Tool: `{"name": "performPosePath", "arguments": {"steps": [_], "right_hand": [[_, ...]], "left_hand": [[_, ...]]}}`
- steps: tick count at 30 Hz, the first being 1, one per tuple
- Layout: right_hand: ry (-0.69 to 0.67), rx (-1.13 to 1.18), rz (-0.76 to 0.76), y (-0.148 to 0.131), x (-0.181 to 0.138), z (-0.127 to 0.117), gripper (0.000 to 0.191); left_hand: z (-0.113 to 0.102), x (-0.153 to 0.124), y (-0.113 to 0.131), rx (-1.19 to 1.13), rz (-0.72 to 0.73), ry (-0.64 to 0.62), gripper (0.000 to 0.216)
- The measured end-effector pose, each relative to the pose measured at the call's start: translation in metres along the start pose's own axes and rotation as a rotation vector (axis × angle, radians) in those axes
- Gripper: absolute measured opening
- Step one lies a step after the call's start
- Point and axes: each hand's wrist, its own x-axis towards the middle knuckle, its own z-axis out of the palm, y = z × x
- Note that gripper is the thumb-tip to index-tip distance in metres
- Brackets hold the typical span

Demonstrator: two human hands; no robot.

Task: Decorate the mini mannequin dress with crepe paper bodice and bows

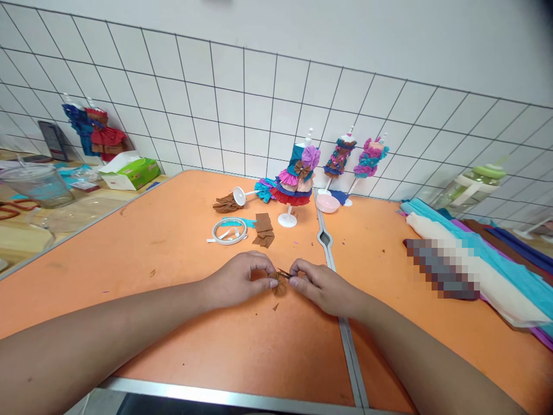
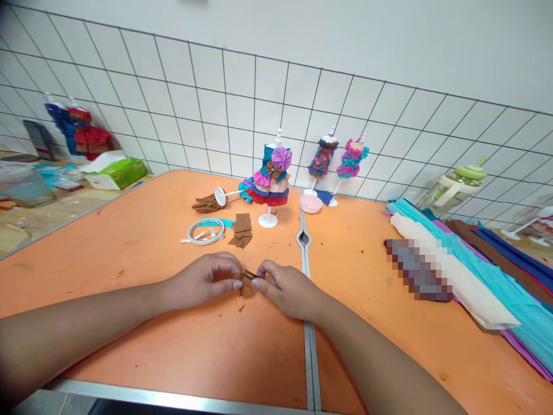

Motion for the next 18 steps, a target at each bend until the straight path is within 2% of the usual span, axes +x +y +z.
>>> {"name": "performPosePath", "arguments": {"steps": [13,18], "right_hand": [[0.008,-0.019,-0.013,0.0003,0.0011,0.0009,0.024],[0.051,-0.04,0.011,-0.0017,0.002,0.0043,0.026]], "left_hand": [[-0.0002,0.0002,0.0028,-0.016,-0.023,-0.001,0.015],[0.0014,0.0013,0.0,-0.113,-0.076,0.0,0.018]]}}
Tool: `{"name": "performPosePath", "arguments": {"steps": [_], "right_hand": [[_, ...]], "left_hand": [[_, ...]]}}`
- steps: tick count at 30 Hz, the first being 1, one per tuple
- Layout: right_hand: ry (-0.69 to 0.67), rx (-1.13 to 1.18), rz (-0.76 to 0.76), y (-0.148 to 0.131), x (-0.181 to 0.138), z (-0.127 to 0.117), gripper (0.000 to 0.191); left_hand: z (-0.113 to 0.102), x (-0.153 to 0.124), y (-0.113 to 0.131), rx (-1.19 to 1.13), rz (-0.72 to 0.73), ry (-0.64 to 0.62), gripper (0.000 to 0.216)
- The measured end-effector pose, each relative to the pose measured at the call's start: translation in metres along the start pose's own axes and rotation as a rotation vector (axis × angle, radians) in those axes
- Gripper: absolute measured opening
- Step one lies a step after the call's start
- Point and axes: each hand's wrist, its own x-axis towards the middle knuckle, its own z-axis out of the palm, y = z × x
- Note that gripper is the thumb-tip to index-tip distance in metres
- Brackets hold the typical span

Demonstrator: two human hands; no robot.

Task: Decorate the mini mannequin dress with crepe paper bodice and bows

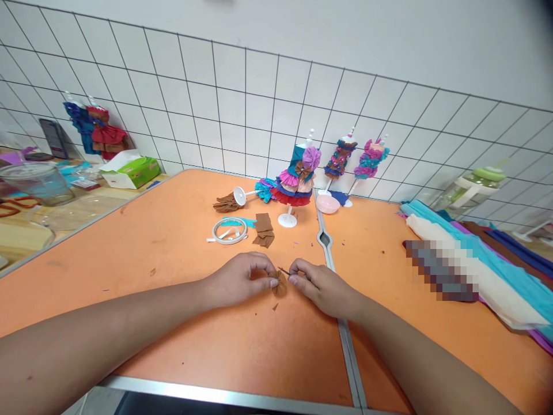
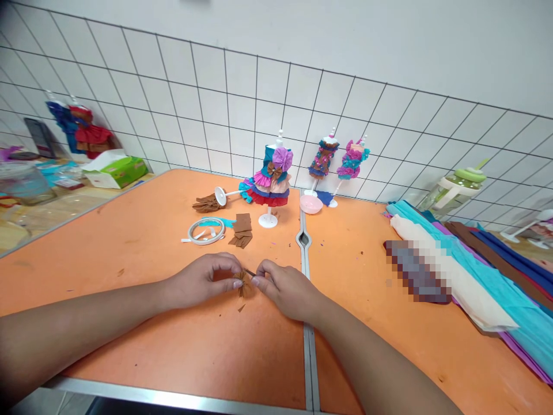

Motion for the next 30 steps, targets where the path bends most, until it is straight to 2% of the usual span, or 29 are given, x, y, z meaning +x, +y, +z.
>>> {"name": "performPosePath", "arguments": {"steps": [5,7,9,11,14,17,21,30], "right_hand": [[0.155,-0.167,0.241,0.005,0.004,-0.003,0.028],[0.176,-0.177,0.272,0.008,0.005,-0.006,0.027],[0.154,-0.076,0.193,0.009,0.004,-0.007,0.028],[0.059,0.057,0.089,0.007,0.001,-0.006,0.032],[-0.042,0.078,0.01,0.002,-0.003,-0.002,0.034],[-0.007,-0.032,-0.002,-0.001,-0.005,0.0,0.029],[-0.002,-0.055,-0.003,-0.002,-0.004,0.0,0.027],[-0.002,-0.07,0.001,-0.003,-0.003,-0.002,0.027]], "left_hand": [[-0.003,0.004,0.001,-0.301,-0.154,-0.01,0.027],[-0.005,0.004,0.002,-0.359,-0.169,0.005,0.028],[-0.005,0.005,0.003,-0.361,-0.167,0.018,0.027],[-0.004,0.004,0.002,-0.328,-0.146,0.015,0.026],[-0.001,0.003,0.0,-0.195,-0.099,0.017,0.023],[0.003,0.001,-0.003,-0.04,-0.071,0.017,0.02],[0.003,-0.001,-0.005,0.081,-0.046,0.002,0.019],[0.002,-0.001,0.0,0.086,0.011,-0.011,0.017]]}}
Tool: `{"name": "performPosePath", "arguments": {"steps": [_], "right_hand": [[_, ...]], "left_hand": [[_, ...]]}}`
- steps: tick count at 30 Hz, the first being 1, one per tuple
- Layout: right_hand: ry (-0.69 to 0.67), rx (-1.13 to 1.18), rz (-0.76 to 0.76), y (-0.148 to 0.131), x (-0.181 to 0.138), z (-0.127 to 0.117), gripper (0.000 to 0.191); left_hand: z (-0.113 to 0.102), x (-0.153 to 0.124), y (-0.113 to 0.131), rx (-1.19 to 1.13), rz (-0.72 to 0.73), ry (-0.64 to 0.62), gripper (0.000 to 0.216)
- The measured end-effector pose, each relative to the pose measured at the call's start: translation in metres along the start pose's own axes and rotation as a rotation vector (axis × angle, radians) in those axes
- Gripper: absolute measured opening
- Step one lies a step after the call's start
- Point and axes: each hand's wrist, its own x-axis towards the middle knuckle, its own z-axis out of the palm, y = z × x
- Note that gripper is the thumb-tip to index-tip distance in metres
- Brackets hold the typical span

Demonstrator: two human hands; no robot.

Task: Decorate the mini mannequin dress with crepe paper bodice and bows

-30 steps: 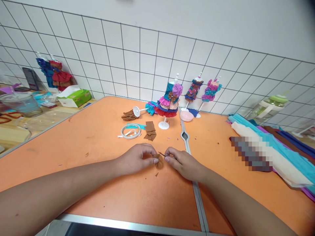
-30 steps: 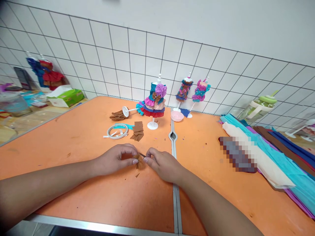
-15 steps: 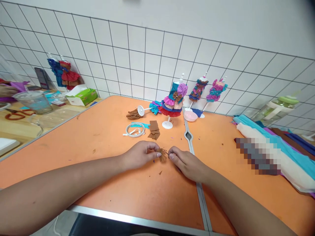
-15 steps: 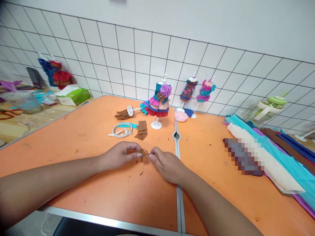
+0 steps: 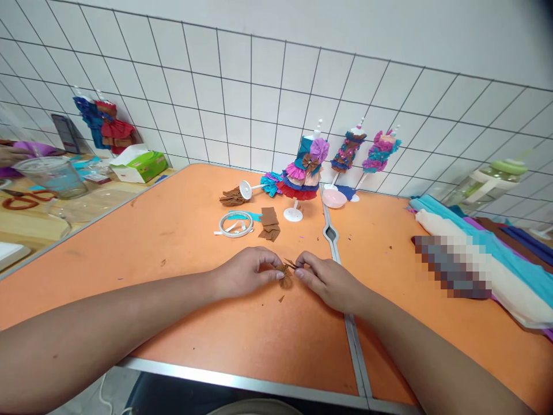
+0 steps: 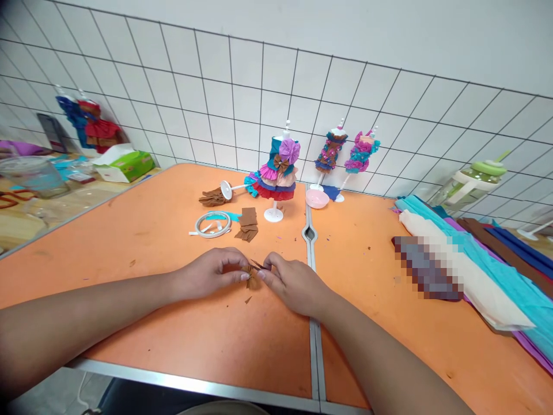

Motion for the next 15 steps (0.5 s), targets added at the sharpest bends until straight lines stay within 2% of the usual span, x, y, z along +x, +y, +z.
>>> {"name": "performPosePath", "arguments": {"steps": [15], "right_hand": [[-0.035,0.043,-0.029,0.0036,0.0005,0.0021,0.026]], "left_hand": [[-0.0013,0.0001,-0.0001,0.055,0.013,-0.009,0.017]]}}
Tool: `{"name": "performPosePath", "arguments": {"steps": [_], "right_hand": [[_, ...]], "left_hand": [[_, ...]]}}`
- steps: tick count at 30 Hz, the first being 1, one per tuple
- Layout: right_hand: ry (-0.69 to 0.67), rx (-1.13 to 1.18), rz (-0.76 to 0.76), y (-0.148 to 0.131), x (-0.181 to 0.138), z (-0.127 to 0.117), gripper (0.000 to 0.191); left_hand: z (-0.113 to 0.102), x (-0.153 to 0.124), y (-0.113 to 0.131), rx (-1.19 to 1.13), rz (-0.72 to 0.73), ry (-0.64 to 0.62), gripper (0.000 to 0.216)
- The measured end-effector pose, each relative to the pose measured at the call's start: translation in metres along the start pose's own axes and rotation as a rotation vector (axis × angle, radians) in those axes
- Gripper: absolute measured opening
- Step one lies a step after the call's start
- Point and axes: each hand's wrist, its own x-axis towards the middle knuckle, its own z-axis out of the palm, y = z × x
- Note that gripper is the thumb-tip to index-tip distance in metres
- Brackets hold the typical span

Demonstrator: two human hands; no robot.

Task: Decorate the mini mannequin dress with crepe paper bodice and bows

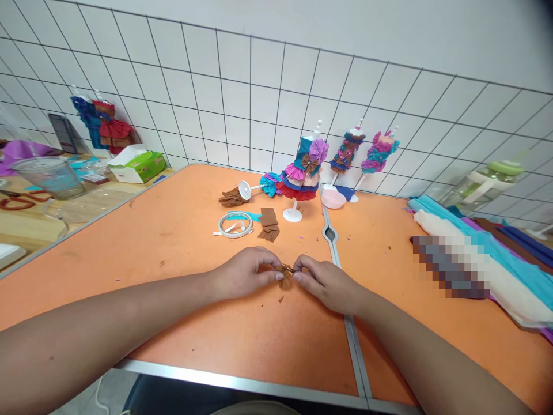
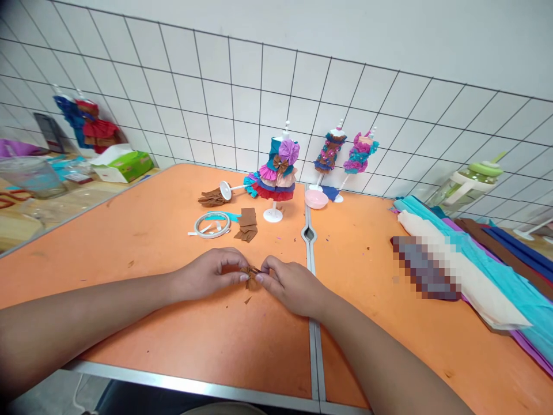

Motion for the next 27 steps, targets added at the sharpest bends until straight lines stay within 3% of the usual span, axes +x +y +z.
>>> {"name": "performPosePath", "arguments": {"steps": [21,24,27], "right_hand": [[0.008,-0.082,-0.005,-0.0007,0.001,-0.0009,0.022],[0.055,-0.129,0.069,-0.0001,0.0031,-0.0016,0.025],[0.125,-0.26,0.258,0.004,0.0062,-0.0042,0.032]], "left_hand": [[-0.0003,-0.0008,0.0023,-0.018,-0.003,0.009,0.017],[0.0004,-0.0008,0.0011,-0.088,-0.047,0.001,0.02],[-0.0007,0.0011,0.0,-0.243,-0.138,-0.01,0.026]]}}
